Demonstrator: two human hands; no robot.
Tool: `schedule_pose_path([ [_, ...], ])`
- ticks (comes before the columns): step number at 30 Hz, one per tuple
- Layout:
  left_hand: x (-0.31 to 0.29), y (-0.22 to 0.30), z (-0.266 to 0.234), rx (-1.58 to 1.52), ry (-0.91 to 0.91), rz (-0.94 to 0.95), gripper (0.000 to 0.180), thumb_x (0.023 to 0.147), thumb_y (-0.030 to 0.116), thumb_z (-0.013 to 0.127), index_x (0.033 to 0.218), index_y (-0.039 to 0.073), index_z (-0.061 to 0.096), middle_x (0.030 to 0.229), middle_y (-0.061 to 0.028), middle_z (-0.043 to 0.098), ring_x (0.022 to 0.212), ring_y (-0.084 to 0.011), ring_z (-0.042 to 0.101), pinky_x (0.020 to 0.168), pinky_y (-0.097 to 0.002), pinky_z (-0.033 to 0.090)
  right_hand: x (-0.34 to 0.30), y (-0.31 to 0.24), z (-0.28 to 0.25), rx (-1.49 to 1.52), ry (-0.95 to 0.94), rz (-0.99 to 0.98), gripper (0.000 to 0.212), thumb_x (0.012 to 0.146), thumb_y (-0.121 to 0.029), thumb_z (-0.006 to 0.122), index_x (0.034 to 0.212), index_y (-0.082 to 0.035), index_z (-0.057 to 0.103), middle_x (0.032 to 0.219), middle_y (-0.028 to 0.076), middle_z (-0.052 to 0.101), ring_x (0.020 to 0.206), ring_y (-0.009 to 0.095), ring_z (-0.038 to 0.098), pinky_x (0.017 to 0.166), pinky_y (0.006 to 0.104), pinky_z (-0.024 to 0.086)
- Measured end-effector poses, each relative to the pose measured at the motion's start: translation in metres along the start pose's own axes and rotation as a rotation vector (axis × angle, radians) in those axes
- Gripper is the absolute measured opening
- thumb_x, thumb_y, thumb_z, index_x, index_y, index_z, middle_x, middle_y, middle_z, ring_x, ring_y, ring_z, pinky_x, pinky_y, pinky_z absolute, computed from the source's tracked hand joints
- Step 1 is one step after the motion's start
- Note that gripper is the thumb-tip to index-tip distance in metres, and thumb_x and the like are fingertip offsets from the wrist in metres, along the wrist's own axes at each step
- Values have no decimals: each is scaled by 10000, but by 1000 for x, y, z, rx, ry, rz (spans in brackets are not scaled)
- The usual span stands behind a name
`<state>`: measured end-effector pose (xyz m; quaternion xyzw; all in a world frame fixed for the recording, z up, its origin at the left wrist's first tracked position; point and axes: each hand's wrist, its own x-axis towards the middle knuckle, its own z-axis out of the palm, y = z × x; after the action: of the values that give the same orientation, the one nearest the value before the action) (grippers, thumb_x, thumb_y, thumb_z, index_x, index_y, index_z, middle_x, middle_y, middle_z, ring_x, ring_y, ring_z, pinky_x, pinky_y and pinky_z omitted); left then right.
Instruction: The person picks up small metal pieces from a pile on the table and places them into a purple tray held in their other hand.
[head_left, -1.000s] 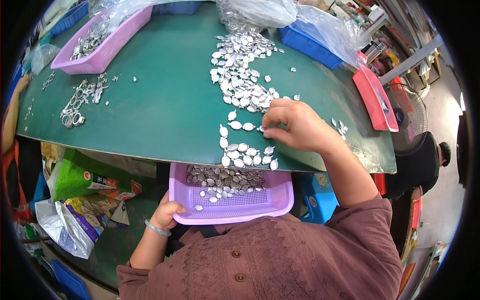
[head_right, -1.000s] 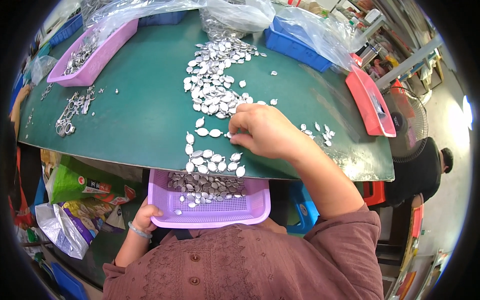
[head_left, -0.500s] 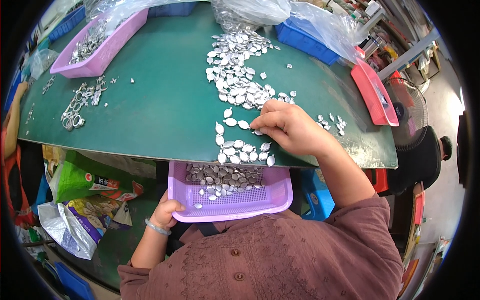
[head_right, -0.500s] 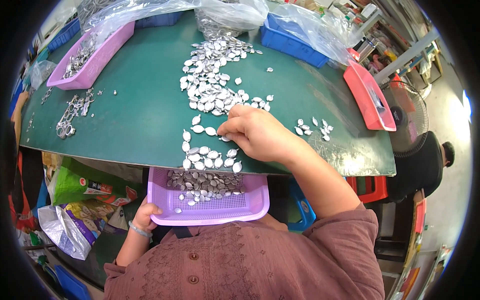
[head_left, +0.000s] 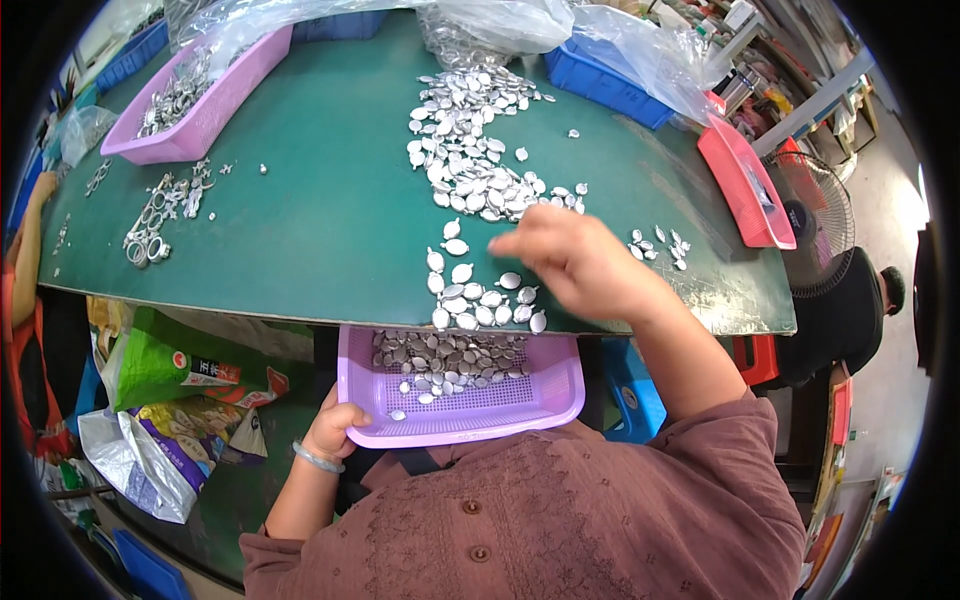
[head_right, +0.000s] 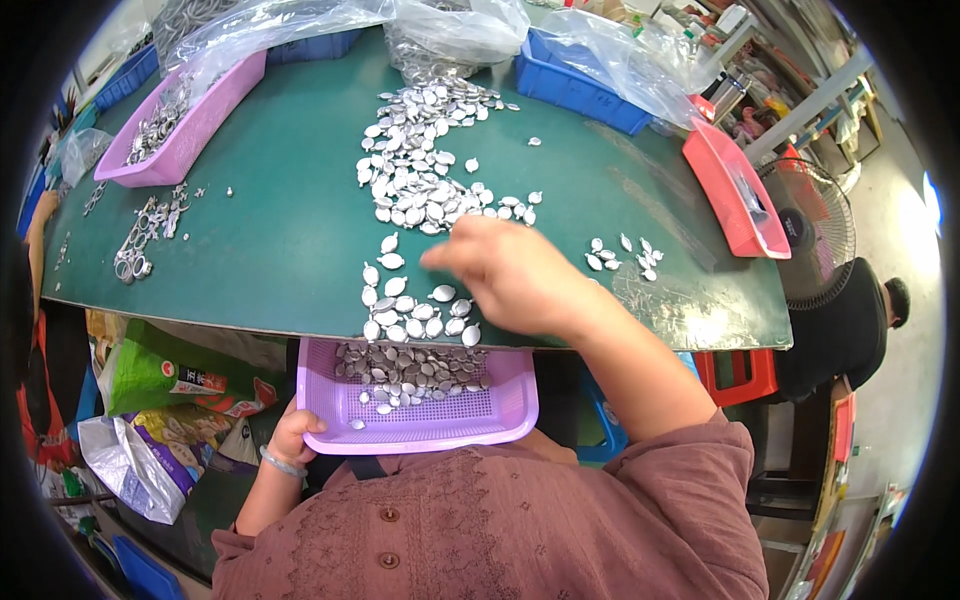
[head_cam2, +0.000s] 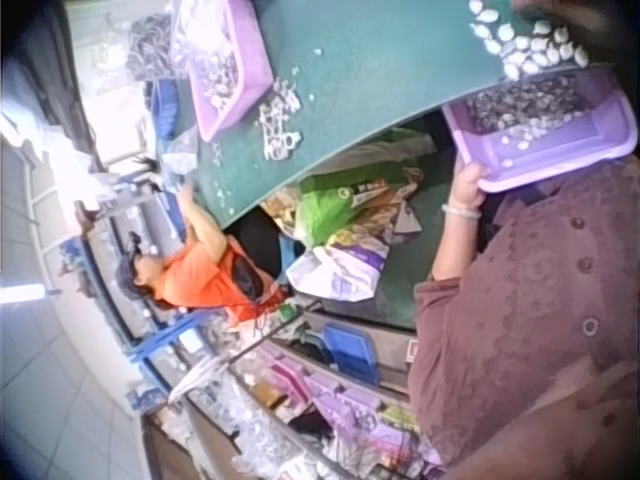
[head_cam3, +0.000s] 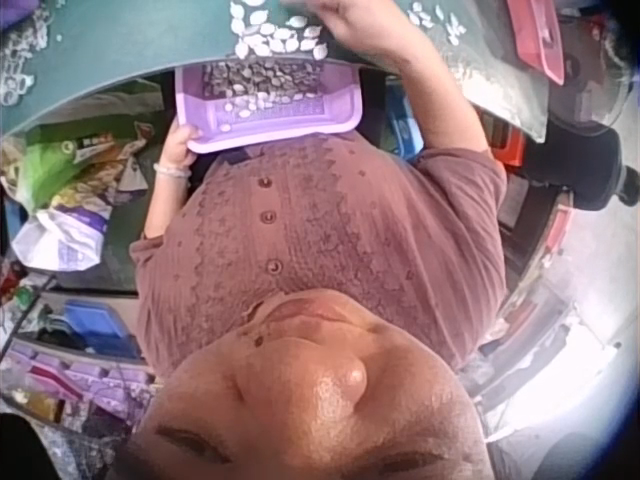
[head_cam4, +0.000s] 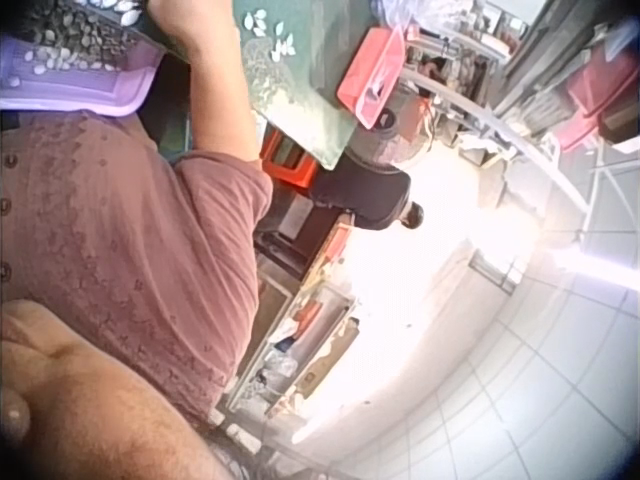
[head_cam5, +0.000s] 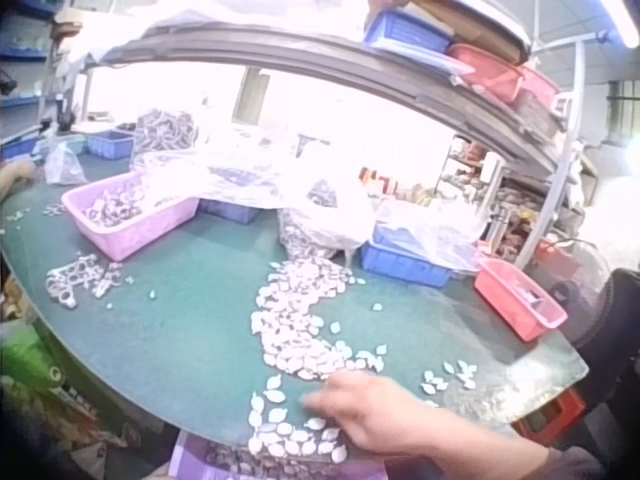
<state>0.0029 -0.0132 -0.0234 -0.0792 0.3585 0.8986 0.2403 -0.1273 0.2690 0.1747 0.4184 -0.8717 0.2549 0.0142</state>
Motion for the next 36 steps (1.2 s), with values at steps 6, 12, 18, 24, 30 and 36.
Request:
schedule_pose_path([
  [6, 1, 1, 1, 22, -19, -4, 718, 542, 33, 547, 1233, -66, 380, 1127, -171, 536, 1028, -288, 543, 910, -360, 424, 9, 25, -2, -192, 187, 174, 172, 757, -47, 604, 928, -46, 621, 832, 99, 550, 762, 279, 563, 673, 353, 452],
  [12, 1, 1, 2, 30, -1, 1, 721, 537, 44, 553, 1229, -68, 387, 1128, -171, 537, 1023, -283, 546, 905, -354, 428, 11, 25, -2, -104, 133, 217, 138, 749, -47, 621, 886, -35, 600, 824, 90, 544, 762, 247, 562, 664, 332, 454],
  [18, 1, 2, 2, 36, -15, -8, 719, 536, 41, 546, 1229, -68, 388, 1128, -171, 536, 1023, -285, 546, 905, -356, 429, 10, 23, -6, -2, 90, 289, 110, 743, -23, 616, 844, -28, 572, 814, 94, 541, 742, 230, 561, 652, 321, 454],
  [24, 0, 2, 2, 27, -3, -6, 722, 532, 30, 541, 1231, -64, 387, 1127, -175, 535, 1021, -293, 546, 909, -367, 426, 0, 14, -10, -25, -25, 182, 127, 729, -4, 608, 849, -28, 570, 823, 91, 540, 745, 241, 559, 660, 323, 458],
  [30, 0, 5, 7, 41, 4, -18, 735, 524, 28, 544, 1236, -59, 382, 1128, -175, 534, 1023, -299, 543, 914, -374, 422, -2, 22, -11, -88, 88, 209, 173, 748, 12, 604, 914, -35, 590, 841, 79, 538, 744, 227, 566, 642, 315, 456],
  [36, 0, 7, 10, 35, 1, -3, 733, 524, 30, 545, 1234, -61, 384, 1125, -177, 536, 1019, -300, 546, 911, -373, 425, 1, 22, -4, -140, 63, 173, 114, 766, -100, 614, 873, -64, 625, 831, 92, 553, 771, 292, 568, 676, 366, 456],
])
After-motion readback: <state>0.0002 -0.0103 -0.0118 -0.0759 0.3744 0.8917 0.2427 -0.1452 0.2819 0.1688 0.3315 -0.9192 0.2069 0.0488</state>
